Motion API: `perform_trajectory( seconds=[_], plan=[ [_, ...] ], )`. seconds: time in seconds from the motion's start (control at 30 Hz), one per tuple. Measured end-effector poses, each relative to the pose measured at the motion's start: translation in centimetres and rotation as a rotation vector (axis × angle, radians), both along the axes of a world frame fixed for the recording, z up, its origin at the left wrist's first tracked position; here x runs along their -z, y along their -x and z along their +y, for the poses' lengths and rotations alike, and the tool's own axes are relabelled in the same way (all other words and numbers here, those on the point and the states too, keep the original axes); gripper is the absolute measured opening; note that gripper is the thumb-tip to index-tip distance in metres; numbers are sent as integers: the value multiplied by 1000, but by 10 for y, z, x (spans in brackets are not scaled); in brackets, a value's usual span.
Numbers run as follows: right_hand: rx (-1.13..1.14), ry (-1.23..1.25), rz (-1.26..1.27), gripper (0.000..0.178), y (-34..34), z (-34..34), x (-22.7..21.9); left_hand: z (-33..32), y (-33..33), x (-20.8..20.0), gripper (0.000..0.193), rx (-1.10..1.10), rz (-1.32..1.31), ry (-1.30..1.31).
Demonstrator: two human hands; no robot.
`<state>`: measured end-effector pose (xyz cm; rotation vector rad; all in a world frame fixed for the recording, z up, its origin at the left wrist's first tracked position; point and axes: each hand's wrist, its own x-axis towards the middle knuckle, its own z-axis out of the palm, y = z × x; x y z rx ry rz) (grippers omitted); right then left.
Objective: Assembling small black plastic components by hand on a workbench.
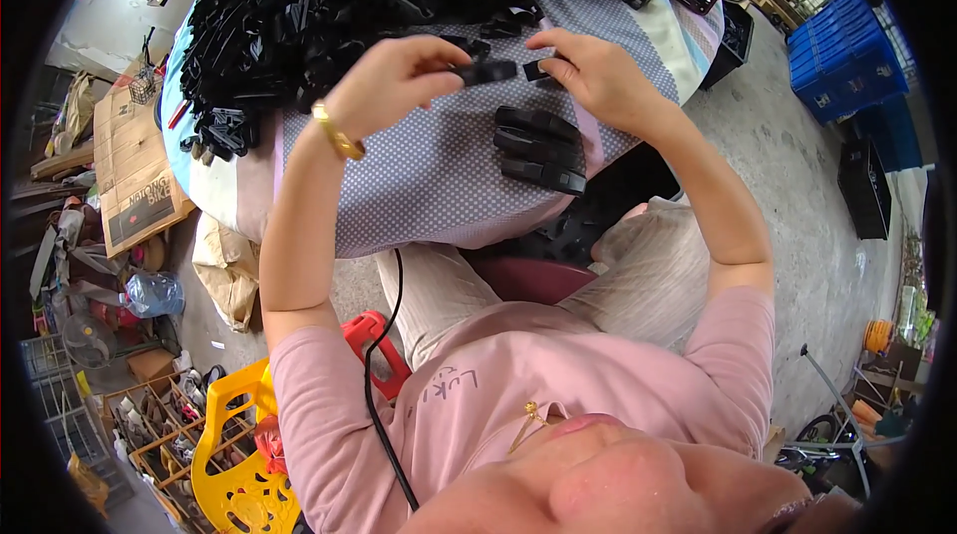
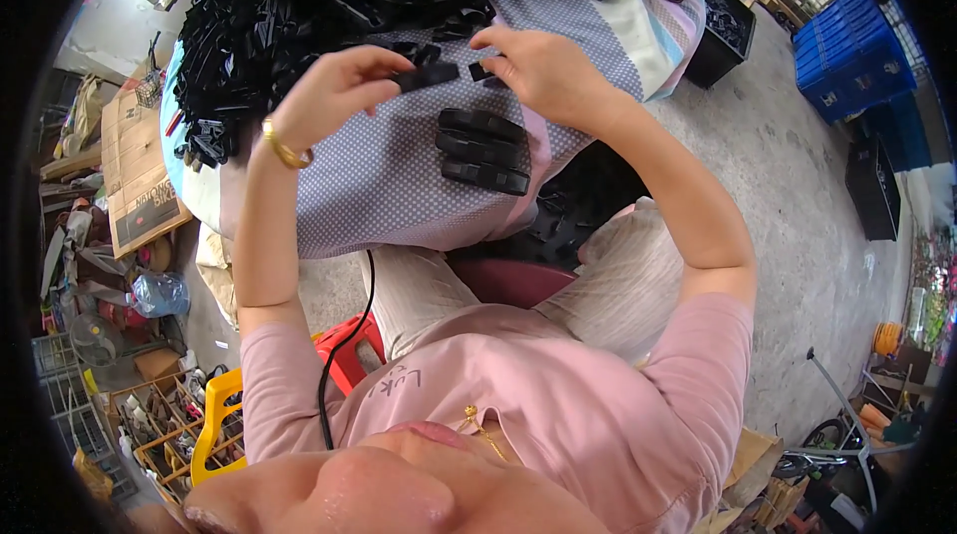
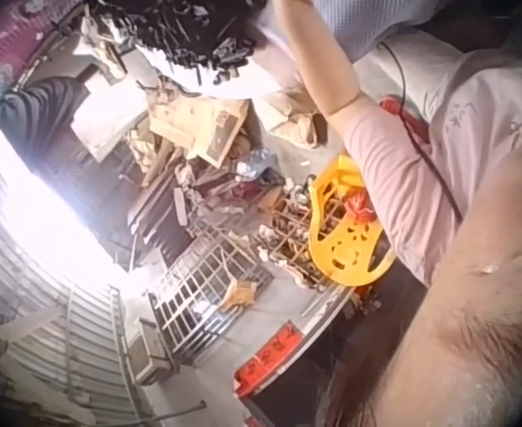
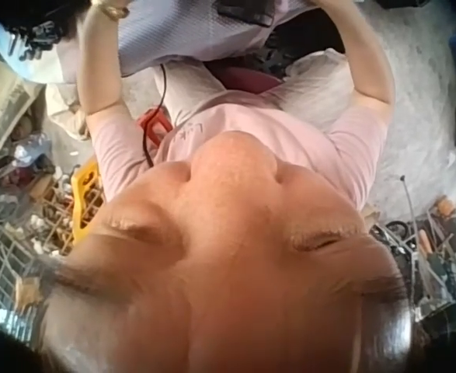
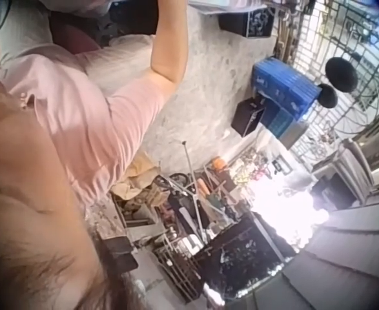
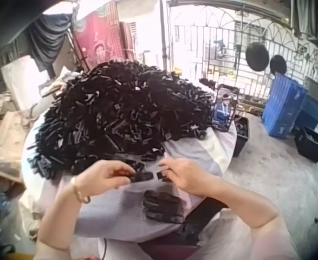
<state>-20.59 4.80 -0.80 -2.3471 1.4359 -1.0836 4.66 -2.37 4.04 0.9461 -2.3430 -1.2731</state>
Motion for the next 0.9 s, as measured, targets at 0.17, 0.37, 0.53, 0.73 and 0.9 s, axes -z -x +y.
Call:
perform_trajectory(
  seconds=[0.17, 0.37, 0.53, 0.73, 0.9],
  plan=[
    [-30, -231, 57, 21, 11, 1, -17, 11, 16, 23, 26, -61, -89, 185],
    [23, 154, 150, 24, 13, -2, -8, 21, 22, 29, 25, -88, -120, 453],
    [-44, 102, 124, 23, 3, -1, -12, 20, 23, 29, 25, -122, -90, 459],
    [-126, 94, 127, 21, 5, -10, -11, 16, 27, 31, 23, -135, -27, 473],
    [-172, 126, 57, 21, -9, -14, -4, 21, 30, 30, 21, -98, -35, 509]
  ],
)
